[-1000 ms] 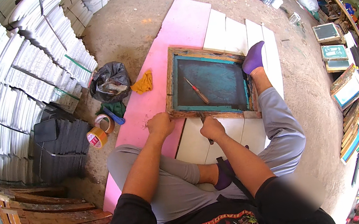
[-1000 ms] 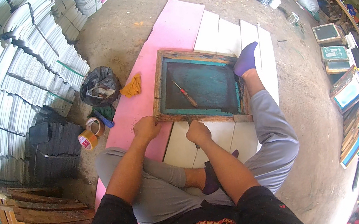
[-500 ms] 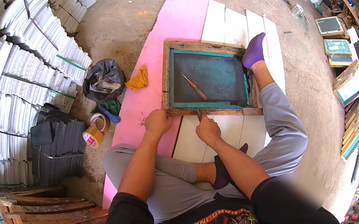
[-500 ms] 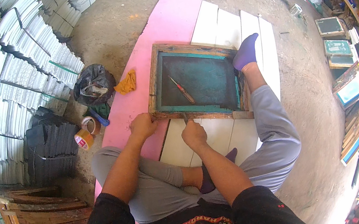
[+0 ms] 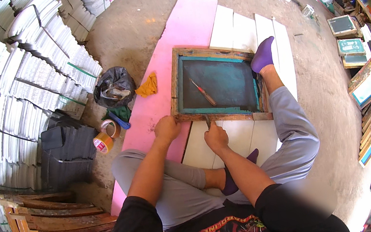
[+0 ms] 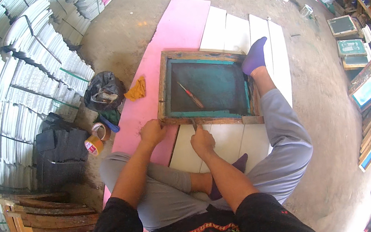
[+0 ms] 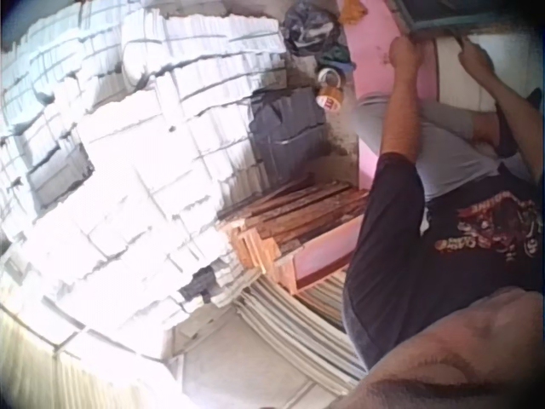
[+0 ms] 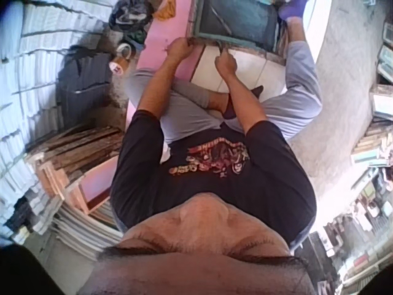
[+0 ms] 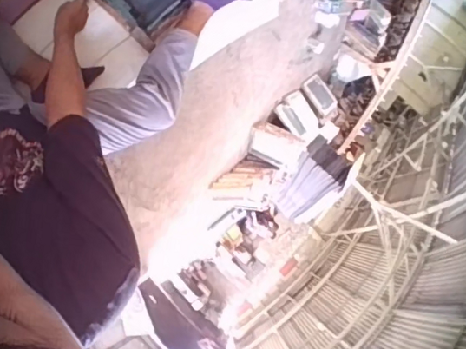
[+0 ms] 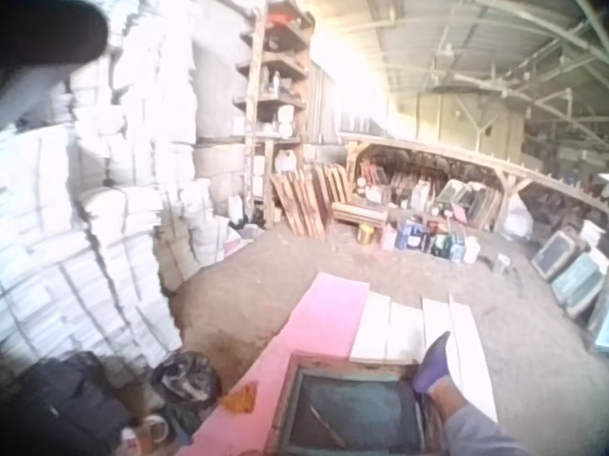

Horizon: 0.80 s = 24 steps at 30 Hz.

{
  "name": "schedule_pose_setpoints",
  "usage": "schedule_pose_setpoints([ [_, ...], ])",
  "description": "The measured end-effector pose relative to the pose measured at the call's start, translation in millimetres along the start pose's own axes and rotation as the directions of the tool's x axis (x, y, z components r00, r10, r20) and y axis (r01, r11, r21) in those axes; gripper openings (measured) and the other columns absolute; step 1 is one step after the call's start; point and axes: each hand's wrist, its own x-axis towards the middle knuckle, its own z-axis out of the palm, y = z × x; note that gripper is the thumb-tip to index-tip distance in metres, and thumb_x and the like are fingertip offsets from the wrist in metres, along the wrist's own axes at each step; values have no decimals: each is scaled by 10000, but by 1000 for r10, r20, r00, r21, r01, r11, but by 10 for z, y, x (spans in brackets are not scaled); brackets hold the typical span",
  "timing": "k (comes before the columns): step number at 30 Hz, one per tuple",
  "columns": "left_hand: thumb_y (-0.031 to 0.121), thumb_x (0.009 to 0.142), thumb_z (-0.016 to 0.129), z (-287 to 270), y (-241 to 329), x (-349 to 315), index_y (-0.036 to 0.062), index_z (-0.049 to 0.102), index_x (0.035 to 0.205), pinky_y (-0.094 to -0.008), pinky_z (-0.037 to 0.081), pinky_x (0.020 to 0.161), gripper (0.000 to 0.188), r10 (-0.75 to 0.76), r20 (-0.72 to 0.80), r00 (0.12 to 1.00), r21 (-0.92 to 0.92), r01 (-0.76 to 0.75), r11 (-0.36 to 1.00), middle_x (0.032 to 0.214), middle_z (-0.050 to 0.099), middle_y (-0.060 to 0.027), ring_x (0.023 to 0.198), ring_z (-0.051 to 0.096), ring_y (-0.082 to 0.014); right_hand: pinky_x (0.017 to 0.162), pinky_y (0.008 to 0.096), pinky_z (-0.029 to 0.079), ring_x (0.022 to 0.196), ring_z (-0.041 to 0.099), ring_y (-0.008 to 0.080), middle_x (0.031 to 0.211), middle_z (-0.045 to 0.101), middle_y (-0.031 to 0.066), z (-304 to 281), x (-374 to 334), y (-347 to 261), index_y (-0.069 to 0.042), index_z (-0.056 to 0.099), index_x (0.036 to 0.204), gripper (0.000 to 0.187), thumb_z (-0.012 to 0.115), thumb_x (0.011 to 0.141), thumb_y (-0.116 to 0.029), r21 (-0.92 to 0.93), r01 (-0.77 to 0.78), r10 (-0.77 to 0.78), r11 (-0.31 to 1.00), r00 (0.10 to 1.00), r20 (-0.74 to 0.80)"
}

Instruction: The person sits on the floor and uses a chisel to scrape the edges of a wooden frame. The person repeatedly scrapes along the frame's perimeter, removing material and debris.

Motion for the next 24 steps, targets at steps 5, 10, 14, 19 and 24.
schedule_pose_setpoints([
  [5,275,829,690,57,-51,17,13,764,925,-521,572,837,288,41,-35,999,-52,-43,998,1010,730,-229,959,710,-409,824,532,560,914,715,446,955,713,290,0,159,300,30,560,1142,370,651,943,-268,80,156,-161,985,985,66],
  [10,280,836,693,-4,-66,12,20,760,961,-519,567,849,295,45,36,998,-41,-44,998,1030,720,-230,980,703,-410,507,424,567,615,711,292,759,677,182,-193,379,404,45,548,1031,348,635,1001,-290,183,168,-221,969,920,324],
  [14,279,839,696,-29,-71,12,21,759,970,-520,567,856,296,33,53,998,-62,-30,998,1030,720,-231,980,704,-407,423,403,551,564,689,255,717,645,144,-479,409,294,62,566,955,359,624,1007,-288,208,61,-161,976,847,506],
  [19,284,839,690,-65,-59,-14,11,756,972,-520,570,850,311,50,47,998,-80,-47,996,1031,724,-230,974,708,-404,416,430,548,551,685,271,702,652,163,-665,394,151,86,590,911,384,625,991,-288,145,74,-137,987,861,489],
  [24,264,828,686,-77,-128,1,12,759,971,-521,575,837,299,55,50,997,-67,-52,996,1012,731,-232,950,713,-412,425,436,554,532,684,288,644,645,157,-737,414,-43,87,607,871,314,675,914,-216,21,162,-151,987,859,489],
])
